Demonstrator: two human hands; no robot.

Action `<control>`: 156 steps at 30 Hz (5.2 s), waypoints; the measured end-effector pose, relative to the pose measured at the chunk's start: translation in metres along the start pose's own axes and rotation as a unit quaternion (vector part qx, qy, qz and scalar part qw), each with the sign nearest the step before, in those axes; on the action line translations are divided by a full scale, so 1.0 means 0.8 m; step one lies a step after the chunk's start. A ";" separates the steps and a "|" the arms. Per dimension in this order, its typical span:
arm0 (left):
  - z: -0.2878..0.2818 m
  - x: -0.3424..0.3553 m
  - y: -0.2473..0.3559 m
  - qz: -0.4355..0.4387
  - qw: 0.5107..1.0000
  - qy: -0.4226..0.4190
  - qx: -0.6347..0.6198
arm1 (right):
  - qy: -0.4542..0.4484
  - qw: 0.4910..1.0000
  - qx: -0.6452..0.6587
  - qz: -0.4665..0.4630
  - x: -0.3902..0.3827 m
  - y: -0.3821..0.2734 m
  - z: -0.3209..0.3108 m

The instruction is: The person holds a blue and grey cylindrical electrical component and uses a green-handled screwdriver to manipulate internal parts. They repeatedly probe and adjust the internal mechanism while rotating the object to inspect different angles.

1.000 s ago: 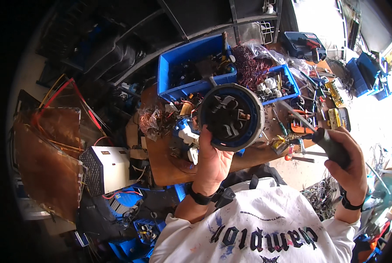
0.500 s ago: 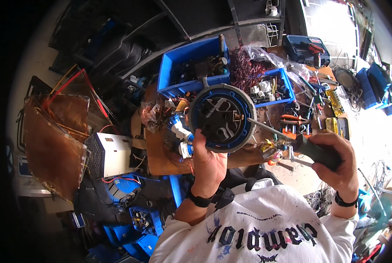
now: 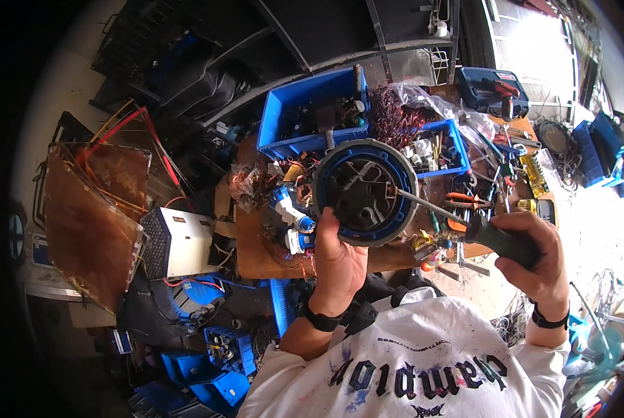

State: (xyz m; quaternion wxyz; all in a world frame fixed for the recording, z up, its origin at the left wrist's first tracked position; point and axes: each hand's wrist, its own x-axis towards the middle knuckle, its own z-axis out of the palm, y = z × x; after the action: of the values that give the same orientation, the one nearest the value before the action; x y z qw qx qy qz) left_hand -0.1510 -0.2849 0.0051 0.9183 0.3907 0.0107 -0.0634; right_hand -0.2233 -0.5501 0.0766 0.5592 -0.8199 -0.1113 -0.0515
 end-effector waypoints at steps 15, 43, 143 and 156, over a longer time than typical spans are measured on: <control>-0.001 0.005 0.000 -0.015 1.000 -0.009 0.013 | 0.065 0.939 -0.295 -0.167 0.015 0.019 -0.011; -0.011 -0.002 0.004 0.015 0.999 -0.019 -0.025 | 0.069 0.935 -0.297 -0.181 0.018 0.036 0.001; -0.094 -0.008 -0.040 -0.119 0.987 -0.013 -0.106 | -0.025 0.932 -0.345 -0.108 0.038 0.037 0.054; -0.093 -0.029 -0.031 -0.011 0.994 0.032 -0.102 | -0.172 0.930 -0.313 -0.081 0.072 0.093 0.003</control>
State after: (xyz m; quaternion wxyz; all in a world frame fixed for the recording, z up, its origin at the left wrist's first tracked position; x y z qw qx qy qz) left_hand -0.1747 -0.2455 -0.0626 0.9519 0.2963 0.0507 -0.0592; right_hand -0.1496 -0.5666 0.0201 0.2400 -0.9380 -0.2496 0.0129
